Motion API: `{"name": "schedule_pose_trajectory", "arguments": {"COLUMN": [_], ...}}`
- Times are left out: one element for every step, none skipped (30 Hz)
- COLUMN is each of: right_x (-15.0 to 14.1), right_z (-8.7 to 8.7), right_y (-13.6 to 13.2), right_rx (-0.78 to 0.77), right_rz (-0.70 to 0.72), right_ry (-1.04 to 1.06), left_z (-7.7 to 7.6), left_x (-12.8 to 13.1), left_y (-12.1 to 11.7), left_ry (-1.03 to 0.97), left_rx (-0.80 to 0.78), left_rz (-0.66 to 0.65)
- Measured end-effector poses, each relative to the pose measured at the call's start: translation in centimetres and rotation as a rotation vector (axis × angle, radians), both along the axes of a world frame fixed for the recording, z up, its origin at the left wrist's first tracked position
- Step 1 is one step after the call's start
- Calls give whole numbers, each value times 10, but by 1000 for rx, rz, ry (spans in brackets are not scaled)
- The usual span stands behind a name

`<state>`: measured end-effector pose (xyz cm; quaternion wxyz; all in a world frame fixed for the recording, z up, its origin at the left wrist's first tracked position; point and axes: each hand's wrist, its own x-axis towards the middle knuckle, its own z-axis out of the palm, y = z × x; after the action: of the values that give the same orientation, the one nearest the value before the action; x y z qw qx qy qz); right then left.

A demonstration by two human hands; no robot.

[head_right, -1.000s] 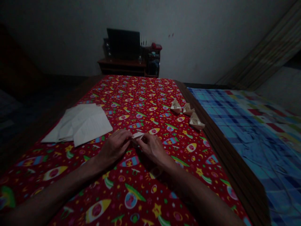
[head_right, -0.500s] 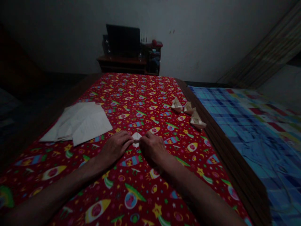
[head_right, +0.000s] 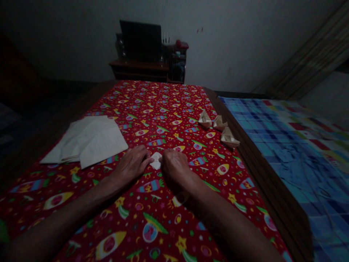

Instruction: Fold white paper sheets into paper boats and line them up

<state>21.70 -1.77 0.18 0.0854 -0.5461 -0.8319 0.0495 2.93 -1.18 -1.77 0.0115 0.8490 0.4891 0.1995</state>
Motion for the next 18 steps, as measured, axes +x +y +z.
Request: {"name": "schedule_pose_trajectory", "arguments": {"right_x": [0,0,0,0,0,1,1,2,2,3,4,4,6,7,8,9,10,11], "right_z": [-1,-2,-4,-5,-8,-10,-11,-13,-15,-16,-17,-17,-17,-17,-16,-16,-15,-15], "right_y": [1,1,2,2,1,0,-1,-3,-5,-8,-11,-13,-15,-16,-17,-16,-15,-14], "right_rx": [6,14,25,37,49,65,88,114,142,166,183,192,192,185,173,164,160,159], "right_rz": [1,6,13,22,28,25,12,-5,-20,-25,-18,10,48,86,120,137,134,112], "right_ry": [-14,-20,-20,-17,-11,-3,5,11,16,18,20,26,42,72,116,171,233,297], "left_z": [2,3,4,4,4,4,3,1,-1,-3,-5,-7,-8,-9,-8,-7,-6,-4], "left_x": [0,0,0,0,-1,-2,-3,-4,-5,-6,-7,-8,-9,-9,-9,-9,-9,-8], "left_y": [-1,-1,-2,-3,-3,-4,-4,-4,-3,-2,-1,1,2,4,5,6,7,7], "left_ry": [18,26,25,17,4,-14,-38,-69,-109,-157,-206,-249,-283,-305,-315,-319,-320,-322], "left_rx": [0,-2,-3,-2,0,3,3,0,-8,-18,-31,-46,-59,-76,-97,-121,-148,-176], "left_rz": [4,7,6,8,9,8,4,-2,-8,-17,-31,-47,-60,-69,-75,-73,-66,-55]}}
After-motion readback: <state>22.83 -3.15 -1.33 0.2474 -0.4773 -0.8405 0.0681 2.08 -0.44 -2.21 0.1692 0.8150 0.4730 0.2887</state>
